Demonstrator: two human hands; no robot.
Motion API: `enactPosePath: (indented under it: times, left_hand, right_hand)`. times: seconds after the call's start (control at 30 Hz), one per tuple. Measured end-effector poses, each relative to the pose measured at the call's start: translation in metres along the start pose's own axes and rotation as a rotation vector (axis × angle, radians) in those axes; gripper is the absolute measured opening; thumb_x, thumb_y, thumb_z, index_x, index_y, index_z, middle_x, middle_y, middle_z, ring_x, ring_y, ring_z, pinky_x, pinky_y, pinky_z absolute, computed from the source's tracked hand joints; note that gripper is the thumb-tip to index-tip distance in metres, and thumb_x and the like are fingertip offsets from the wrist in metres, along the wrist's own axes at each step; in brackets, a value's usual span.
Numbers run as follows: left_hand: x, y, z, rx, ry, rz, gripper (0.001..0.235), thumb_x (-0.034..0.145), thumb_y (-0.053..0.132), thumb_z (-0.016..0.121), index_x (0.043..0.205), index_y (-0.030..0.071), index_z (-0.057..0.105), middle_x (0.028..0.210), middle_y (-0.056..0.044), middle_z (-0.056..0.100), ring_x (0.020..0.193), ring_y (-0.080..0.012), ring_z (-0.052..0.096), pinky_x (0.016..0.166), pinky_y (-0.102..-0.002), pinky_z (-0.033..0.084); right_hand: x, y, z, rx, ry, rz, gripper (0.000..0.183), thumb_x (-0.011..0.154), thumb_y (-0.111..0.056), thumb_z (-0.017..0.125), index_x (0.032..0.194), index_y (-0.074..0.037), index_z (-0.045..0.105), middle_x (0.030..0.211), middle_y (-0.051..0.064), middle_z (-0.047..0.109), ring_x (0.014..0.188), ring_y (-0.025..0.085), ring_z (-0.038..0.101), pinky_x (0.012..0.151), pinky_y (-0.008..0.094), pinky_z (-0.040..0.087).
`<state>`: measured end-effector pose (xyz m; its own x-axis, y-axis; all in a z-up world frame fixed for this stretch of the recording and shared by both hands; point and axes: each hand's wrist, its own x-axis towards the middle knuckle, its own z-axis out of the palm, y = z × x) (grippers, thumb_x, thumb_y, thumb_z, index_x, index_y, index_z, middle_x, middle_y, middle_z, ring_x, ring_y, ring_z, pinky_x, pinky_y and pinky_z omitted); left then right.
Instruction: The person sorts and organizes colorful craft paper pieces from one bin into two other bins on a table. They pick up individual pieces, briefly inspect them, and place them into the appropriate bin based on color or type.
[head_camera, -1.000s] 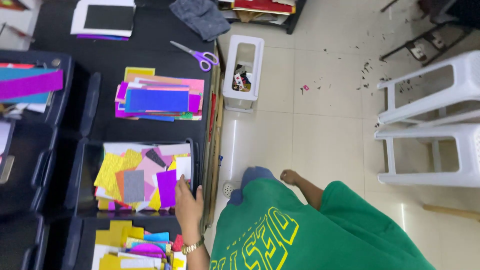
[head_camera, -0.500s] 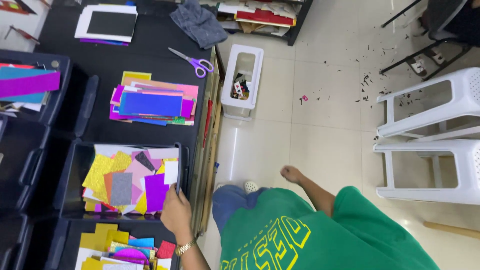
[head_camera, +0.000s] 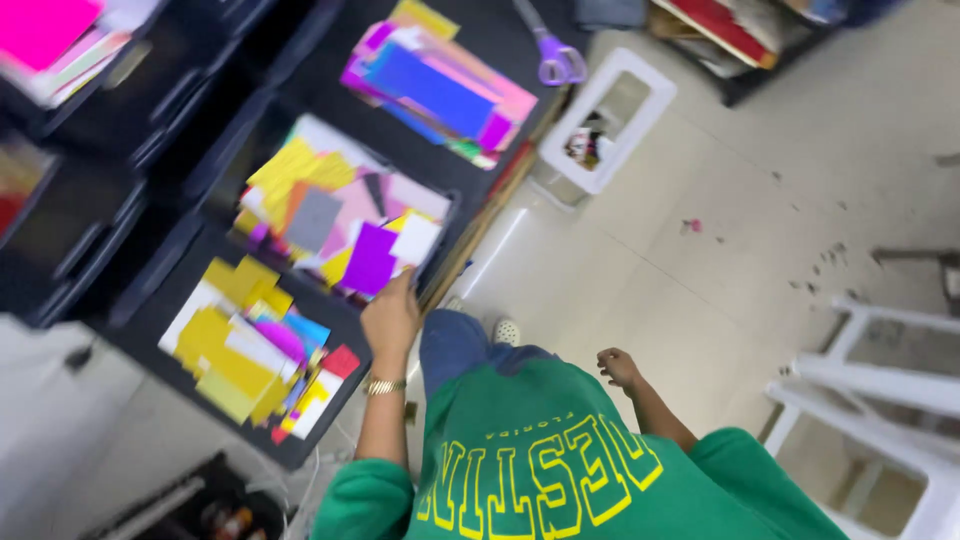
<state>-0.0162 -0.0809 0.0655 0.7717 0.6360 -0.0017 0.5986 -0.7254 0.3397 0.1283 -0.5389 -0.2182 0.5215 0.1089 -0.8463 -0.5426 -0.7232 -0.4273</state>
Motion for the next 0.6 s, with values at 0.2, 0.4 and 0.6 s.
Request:
enactPosePath:
  times: [0.2, 0.4, 0.6]
  left_hand:
    - [-0.011, -0.023, -0.002, 0.004, 0.003, 0.037, 0.034, 0.092, 0.019, 0.057, 0.123, 0.030, 0.067, 0.103, 0.003, 0.074, 0.092, -0.0265, 0.074, 0.076, -0.044, 0.058]
    - [-0.005, -0.030, -0.008, -0.156, -0.136, 0.069, 0.040, 0.091, 0.021, 0.062, 0.131, 0.026, 0.064, 0.116, -0.002, 0.073, 0.105, -0.0279, 0.072, 0.083, -0.044, 0.058]
    - [0.040, -0.056, -0.049, -0.385, -0.120, -0.027, 0.034, 0.102, 0.020, 0.051, 0.132, 0.014, 0.065, 0.125, -0.014, 0.069, 0.116, -0.0370, 0.067, 0.093, -0.049, 0.054]
  right_hand:
    - [0.002, -0.165, 0.042, -0.086, 0.016, -0.412, 0.025, 0.102, -0.017, 0.056, 0.116, -0.001, 0.069, 0.104, 0.021, 0.072, 0.095, 0.031, 0.069, 0.077, 0.040, 0.057]
    - [-0.052, -0.351, 0.081, -0.151, 0.037, -0.999, 0.013, 0.100, 0.001, 0.060, 0.108, -0.004, 0.069, 0.096, 0.018, 0.071, 0.088, 0.030, 0.069, 0.081, 0.045, 0.055]
    - [-0.152, -0.456, 0.130, -0.156, 0.170, -1.328, 0.020, 0.099, 0.000, 0.066, 0.117, -0.007, 0.072, 0.098, 0.014, 0.073, 0.091, 0.032, 0.071, 0.080, 0.042, 0.056]
